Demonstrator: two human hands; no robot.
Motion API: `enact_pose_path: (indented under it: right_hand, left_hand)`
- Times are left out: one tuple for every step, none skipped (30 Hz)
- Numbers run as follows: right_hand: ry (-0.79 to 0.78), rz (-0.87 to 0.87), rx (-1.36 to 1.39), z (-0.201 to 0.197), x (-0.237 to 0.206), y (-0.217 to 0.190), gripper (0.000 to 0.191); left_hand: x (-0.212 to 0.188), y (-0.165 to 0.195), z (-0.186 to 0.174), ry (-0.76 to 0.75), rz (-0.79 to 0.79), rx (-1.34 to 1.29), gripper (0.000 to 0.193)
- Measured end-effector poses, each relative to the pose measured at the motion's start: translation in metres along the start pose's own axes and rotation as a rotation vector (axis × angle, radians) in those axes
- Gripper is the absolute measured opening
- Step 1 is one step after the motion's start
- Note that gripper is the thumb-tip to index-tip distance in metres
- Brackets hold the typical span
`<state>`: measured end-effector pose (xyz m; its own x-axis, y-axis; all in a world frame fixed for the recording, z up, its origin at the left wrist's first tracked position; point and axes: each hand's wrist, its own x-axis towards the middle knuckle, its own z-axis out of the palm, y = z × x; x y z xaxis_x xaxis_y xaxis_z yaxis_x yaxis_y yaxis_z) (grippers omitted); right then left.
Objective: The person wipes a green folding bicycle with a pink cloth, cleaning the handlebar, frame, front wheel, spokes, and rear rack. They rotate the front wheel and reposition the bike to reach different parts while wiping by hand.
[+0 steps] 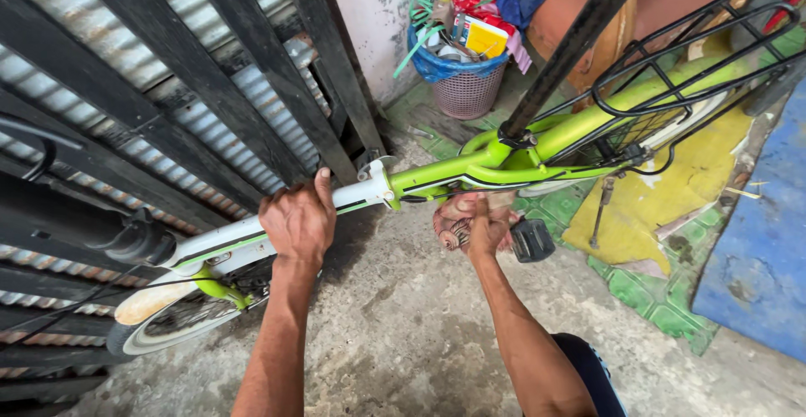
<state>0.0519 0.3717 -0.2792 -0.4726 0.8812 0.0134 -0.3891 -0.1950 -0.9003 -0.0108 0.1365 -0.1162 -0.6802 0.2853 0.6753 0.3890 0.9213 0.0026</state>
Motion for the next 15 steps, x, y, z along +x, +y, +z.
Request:
enact_pose_path:
  right_hand:
    - [-0.069, -0.001, -0.102, -0.004, -0.004, 0.002, 0.049]
    - [-0.154, 0.016, -0.214, -0.009, -0.010, 0.001, 0.049]
    - [-0.260, 0.062, -0.328, -0.013, -0.021, -0.001, 0.048]
    - [-0.376, 0.101, -0.444, -0.014, -0.032, -0.003, 0.048]
    - [-0.492, 0.135, -0.572, -0.015, -0.043, -0.007, 0.048]
    - [-0.566, 0.059, -0.681, -0.017, -0.052, -0.011, 0.048]
    - [-0.640, -0.021, -0.803, -0.017, -0.060, -0.013, 0.047]
    - [-0.696, -0.160, -0.943, -0.018, -0.066, -0.015, 0.054]
    - [-0.672, -0.078, -0.630, -0.020, -0.072, -0.015, 0.051]
    - [-0.638, 0.002, -0.320, -0.025, -0.074, -0.015, 0.048]
    - [-0.595, 0.076, -0.012, -0.030, -0.071, -0.014, 0.045]
    - [-0.454, -0.096, -0.056, -0.035, -0.063, -0.012, 0.042]
    - [-0.312, -0.263, -0.099, -0.043, -0.051, -0.010, 0.041]
    - [-0.169, -0.428, -0.141, -0.050, -0.038, -0.007, 0.040]
    - [-0.207, -0.447, -0.343, -0.056, -0.019, -0.004, 0.032]
  left_hand:
    - [0.000, 0.000, 0.001, 0.013, 0.012, -0.007, 0.051]
    - [-0.001, 0.000, 0.001, 0.021, 0.020, -0.016, 0.051]
    - [-0.002, 0.000, 0.001, -0.018, 0.005, -0.005, 0.051]
    - [-0.002, 0.000, 0.000, -0.048, -0.009, 0.007, 0.051]
    - [-0.002, -0.001, 0.000, -0.078, -0.023, 0.023, 0.051]
    - [-0.002, -0.001, -0.001, -0.079, -0.019, 0.007, 0.051]
    - [-0.002, -0.002, -0.003, -0.080, -0.013, -0.008, 0.051]
    - [-0.001, -0.002, -0.004, -0.076, -0.005, -0.026, 0.051]
    - [0.000, -0.002, -0.005, -0.087, -0.005, -0.018, 0.052]
    - [0.001, -0.002, -0.005, -0.101, -0.006, -0.010, 0.052]
    - [0.001, -0.002, -0.006, -0.110, -0.009, -0.003, 0.052]
    - [0.002, -0.002, -0.006, -0.097, -0.009, -0.015, 0.052]
    - [0.002, -0.001, -0.006, -0.087, -0.009, -0.025, 0.052]
    - [0.002, -0.001, -0.006, -0.079, -0.008, -0.033, 0.053]
    - [0.002, -0.002, -0.005, -0.093, -0.015, -0.026, 0.053]
